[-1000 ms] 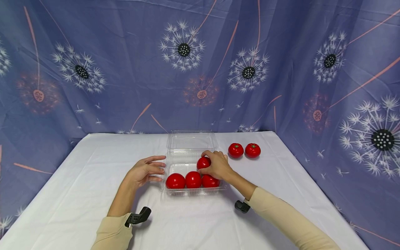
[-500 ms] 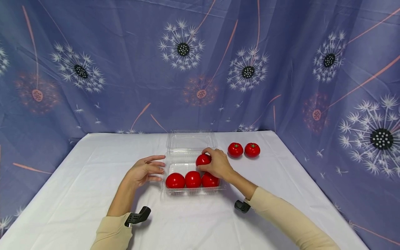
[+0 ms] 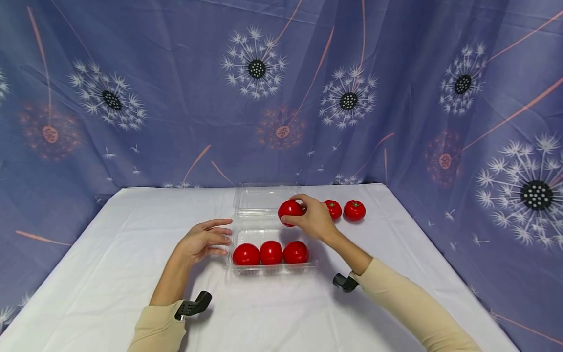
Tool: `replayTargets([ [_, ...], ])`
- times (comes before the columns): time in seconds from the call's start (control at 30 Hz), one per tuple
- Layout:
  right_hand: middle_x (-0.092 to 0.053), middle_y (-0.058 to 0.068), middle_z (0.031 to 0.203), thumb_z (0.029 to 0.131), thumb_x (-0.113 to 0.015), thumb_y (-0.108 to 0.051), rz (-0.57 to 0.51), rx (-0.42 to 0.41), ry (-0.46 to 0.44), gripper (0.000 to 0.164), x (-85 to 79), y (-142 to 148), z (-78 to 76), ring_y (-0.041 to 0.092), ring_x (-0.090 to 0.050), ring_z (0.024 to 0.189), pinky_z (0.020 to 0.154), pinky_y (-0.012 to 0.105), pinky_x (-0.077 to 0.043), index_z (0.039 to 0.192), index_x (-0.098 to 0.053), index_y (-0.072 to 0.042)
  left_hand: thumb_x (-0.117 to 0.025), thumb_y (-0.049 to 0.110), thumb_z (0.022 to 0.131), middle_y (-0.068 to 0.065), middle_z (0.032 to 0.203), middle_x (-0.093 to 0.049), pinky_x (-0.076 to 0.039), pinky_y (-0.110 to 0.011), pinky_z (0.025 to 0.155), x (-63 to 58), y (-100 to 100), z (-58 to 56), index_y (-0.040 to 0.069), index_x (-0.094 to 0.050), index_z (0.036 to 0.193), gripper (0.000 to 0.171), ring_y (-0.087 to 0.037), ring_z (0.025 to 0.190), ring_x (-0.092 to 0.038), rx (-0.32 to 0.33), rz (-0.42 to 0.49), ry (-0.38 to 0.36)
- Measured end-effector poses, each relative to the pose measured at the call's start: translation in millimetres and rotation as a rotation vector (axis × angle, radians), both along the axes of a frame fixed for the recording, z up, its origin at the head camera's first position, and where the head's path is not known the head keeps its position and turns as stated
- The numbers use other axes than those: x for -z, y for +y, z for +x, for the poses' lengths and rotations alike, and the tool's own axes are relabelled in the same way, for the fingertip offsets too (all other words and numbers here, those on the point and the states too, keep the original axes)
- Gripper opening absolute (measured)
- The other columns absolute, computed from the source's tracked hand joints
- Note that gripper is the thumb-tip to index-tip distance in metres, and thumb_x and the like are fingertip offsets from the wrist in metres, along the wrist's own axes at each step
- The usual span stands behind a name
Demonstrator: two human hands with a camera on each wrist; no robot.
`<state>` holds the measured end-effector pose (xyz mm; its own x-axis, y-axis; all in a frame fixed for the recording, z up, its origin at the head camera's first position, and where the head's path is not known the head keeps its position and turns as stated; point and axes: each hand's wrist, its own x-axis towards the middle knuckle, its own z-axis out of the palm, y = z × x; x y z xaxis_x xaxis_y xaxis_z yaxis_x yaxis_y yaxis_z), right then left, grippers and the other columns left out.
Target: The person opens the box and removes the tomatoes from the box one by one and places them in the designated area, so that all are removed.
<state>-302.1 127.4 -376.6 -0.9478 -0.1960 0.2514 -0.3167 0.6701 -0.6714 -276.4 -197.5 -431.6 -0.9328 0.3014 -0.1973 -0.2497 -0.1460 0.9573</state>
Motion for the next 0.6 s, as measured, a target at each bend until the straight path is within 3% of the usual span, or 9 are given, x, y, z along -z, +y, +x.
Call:
replayTargets([
  [0.17, -0.072, 0.013, 0.119, 0.079, -0.085, -0.038, -0.037, 0.018, -0.042, 0.057, -4.5, 9, -0.5, 0.029, -0.068, 0.106, 0.071, 0.034, -0.058, 0.129, -0.066, -0.018, -0.065, -0.005, 0.089, -0.010, 0.119, -0.065, -0.064, -0.032, 0.067, -0.6, 0, 0.9, -0.003, -0.037, 0.153, 0.070, -0.016, 0.084, -0.072, 0.004, 0.006, 0.000],
  [0.33, -0.070, 0.012, 0.121, 0.079, -0.086, -0.036, -0.052, 0.042, -0.084, 0.057, -3.1, 18, -1.8, 0.029, -0.066, 0.109, 0.074, 0.036, -0.060, 0.128, -0.063, -0.020, -0.064, -0.006, 0.089, -0.009, 0.116, -0.066, -0.064, -0.032, 0.067, -1.0, 0, 1.5, -0.005, -0.036, 0.153, 0.070, -0.016, 0.084, -0.072, 0.008, 0.005, 0.000],
  [0.6, -0.070, 0.014, 0.112, 0.077, -0.088, -0.032, -0.080, 0.083, -0.092, 0.058, -1.3, 31, -0.8, 0.029, -0.066, 0.100, 0.072, 0.035, -0.060, 0.125, -0.060, -0.019, -0.063, -0.006, 0.089, -0.009, 0.117, -0.065, -0.064, -0.032, 0.068, -0.8, 0, 0.8, -0.005, -0.036, 0.153, 0.069, -0.014, 0.082, -0.072, 0.018, 0.003, 0.009],
])
